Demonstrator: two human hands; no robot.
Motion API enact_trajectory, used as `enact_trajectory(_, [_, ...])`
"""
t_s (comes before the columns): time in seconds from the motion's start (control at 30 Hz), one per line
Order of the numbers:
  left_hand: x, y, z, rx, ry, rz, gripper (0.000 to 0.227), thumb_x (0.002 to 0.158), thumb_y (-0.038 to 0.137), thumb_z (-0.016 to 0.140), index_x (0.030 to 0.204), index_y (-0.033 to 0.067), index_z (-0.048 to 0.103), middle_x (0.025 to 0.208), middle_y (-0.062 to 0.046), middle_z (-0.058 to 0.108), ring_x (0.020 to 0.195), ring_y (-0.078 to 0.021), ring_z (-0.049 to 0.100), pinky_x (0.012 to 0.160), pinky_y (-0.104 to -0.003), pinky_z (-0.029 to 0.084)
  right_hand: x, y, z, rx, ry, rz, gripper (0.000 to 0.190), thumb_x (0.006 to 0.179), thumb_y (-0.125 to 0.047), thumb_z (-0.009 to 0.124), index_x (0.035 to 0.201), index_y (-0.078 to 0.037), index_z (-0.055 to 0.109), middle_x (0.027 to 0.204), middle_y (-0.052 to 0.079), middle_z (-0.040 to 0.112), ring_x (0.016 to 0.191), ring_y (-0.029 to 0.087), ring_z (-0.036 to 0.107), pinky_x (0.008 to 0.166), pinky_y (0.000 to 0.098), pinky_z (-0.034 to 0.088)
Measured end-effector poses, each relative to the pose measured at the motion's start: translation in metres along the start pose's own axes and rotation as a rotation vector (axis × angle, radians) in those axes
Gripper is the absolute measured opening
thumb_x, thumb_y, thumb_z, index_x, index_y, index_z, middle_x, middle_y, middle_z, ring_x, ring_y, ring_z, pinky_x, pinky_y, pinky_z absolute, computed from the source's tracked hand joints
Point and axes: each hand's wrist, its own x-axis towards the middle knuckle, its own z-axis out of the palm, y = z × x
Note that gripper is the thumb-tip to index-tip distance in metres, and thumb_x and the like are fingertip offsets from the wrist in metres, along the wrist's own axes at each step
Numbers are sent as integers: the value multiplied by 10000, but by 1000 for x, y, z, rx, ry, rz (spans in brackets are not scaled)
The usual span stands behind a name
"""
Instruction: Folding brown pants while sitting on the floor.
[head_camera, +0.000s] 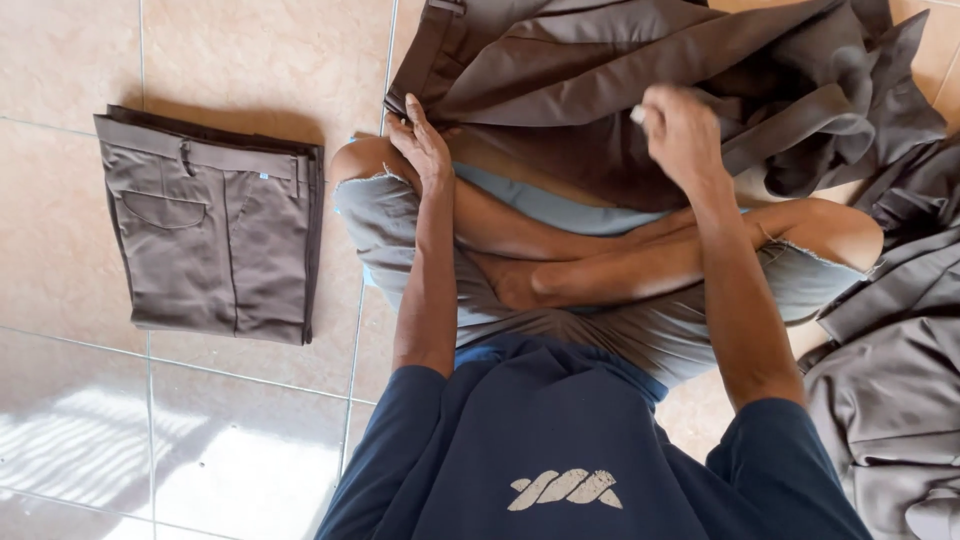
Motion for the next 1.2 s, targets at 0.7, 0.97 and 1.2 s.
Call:
enact_trajectory(0.7, [26,-34,1,198,92,296,535,964,490,510,916,-43,514,809,-132,559,745,-220,502,780,-367,471,-53,-31,0,-595,-83,-411,147,933,-47,680,894,-141,575,810,15,494,682,152,529,1024,341,419])
enact_trajectory(0.97, [37,-54,-3,171,86,268,505,979,470,506,992,-34,521,850,-119,559,777,-211,514,803,-370,469,-66,-28,9,-521,-314,-360,102,828,-171,700,888,-111,757,1150,85,574,939,246,579,840,354,487])
enact_trajectory(1.2, [32,-38,1,185,77,197,553,962,506,494,1037,-40,538,904,-171,609,816,-262,569,836,-412,488,-51,-2,15,-854,86,-347,60,770,-165,694,805,-140,651,922,59,550,845,203,480,774,343,411])
